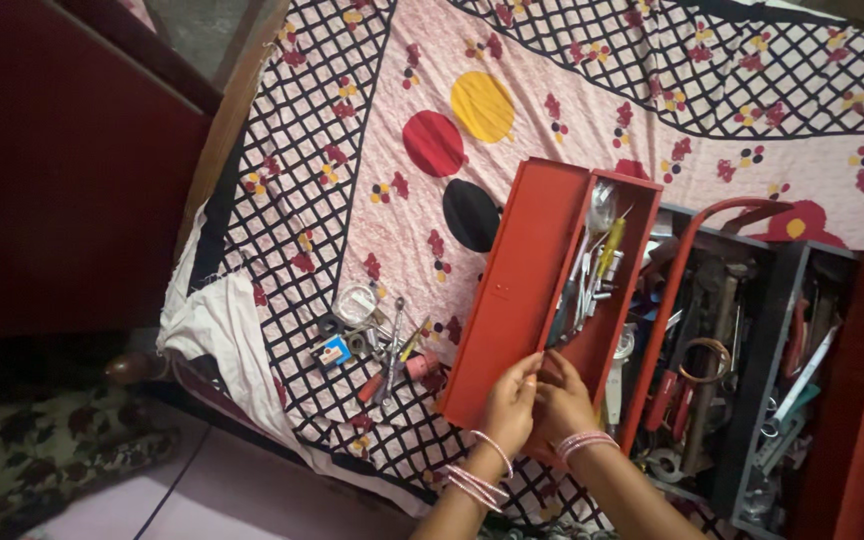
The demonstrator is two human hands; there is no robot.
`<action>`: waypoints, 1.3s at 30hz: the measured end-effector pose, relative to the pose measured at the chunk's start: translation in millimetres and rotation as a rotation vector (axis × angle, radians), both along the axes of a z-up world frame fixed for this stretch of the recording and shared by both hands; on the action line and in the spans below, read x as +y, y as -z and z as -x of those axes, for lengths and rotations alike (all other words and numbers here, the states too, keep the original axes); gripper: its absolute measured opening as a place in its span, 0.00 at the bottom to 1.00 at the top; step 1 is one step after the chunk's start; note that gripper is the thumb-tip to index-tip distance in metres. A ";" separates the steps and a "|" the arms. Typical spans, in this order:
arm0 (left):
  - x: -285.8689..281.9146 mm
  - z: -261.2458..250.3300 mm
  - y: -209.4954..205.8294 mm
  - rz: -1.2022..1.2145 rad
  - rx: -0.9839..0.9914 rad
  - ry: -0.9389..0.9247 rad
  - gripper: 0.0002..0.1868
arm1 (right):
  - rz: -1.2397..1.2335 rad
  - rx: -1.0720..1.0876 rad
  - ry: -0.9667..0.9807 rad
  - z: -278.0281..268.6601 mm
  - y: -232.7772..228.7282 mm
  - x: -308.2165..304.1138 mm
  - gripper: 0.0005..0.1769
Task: The person removes various tools from a red toolbox, including wrenches, pliers, screwdrivers, and a tape measure, and places them on the bed. They then rearrange the tools inside the toolbox compartments.
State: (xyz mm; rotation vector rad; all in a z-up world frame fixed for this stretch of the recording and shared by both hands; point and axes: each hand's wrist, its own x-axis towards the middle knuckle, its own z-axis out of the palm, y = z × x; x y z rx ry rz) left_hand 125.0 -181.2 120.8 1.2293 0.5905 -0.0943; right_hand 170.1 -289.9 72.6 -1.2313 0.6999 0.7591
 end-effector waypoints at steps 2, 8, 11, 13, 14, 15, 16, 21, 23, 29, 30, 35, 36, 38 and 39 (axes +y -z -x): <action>0.8 6.5 -2.8 -0.027 0.028 0.012 0.21 | 0.077 -0.063 -0.017 -2.6 4.2 4.0 0.36; -1.1 14.7 -3.6 -0.022 0.049 -0.019 0.20 | 0.084 -0.090 0.046 -11.5 21.2 7.1 0.26; -1.8 17.1 -3.2 -0.028 0.052 -0.025 0.21 | 0.117 -0.102 0.026 -12.3 24.2 7.5 0.22; -2.4 18.1 -2.7 -0.028 0.069 -0.026 0.21 | 0.145 -0.098 0.003 -13.1 24.1 7.6 0.21; -3.5 19.4 -2.7 -0.027 0.078 -0.027 0.21 | 0.153 -0.085 0.001 -14.0 23.6 6.8 0.20; -3.6 19.4 -2.8 -0.032 0.065 -0.029 0.21 | 0.159 -0.075 0.000 -15.4 23.0 7.4 0.20; -3.9 19.4 -2.8 -0.037 0.052 -0.031 0.21 | 0.162 -0.081 -0.009 -16.0 22.0 7.3 0.20; -3.2 19.7 0.2 -0.010 0.039 -0.046 0.21 | 0.210 -0.104 0.007 -12.0 14.2 8.2 0.21; -0.7 21.7 0.5 -0.019 0.012 -0.054 0.21 | 0.283 -0.331 -0.056 -4.4 4.2 7.2 0.21; 13.6 25.0 -7.5 -0.015 0.002 -0.043 0.22 | 0.243 -0.691 -0.184 19.1 -51.4 6.5 0.22; 15.7 24.8 -11.0 0.036 -0.004 -0.067 0.21 | 0.184 -0.697 -0.189 22.9 -60.4 10.1 0.22; 31.4 25.5 -33.9 0.135 -0.105 -0.131 0.18 | 0.048 -0.719 -0.203 31.3 -86.4 30.9 0.19; 37.3 27.1 -39.0 0.144 -0.107 -0.129 0.17 | -0.008 -0.684 -0.177 31.1 -88.1 35.3 0.19; 51.0 32.0 -48.4 0.164 -0.111 -0.126 0.17 | -0.017 -0.703 -0.208 28.4 -89.7 43.5 0.20; 57.5 33.9 -51.5 0.169 -0.117 -0.137 0.17 | -0.021 -0.712 -0.225 27.6 -89.6 48.0 0.21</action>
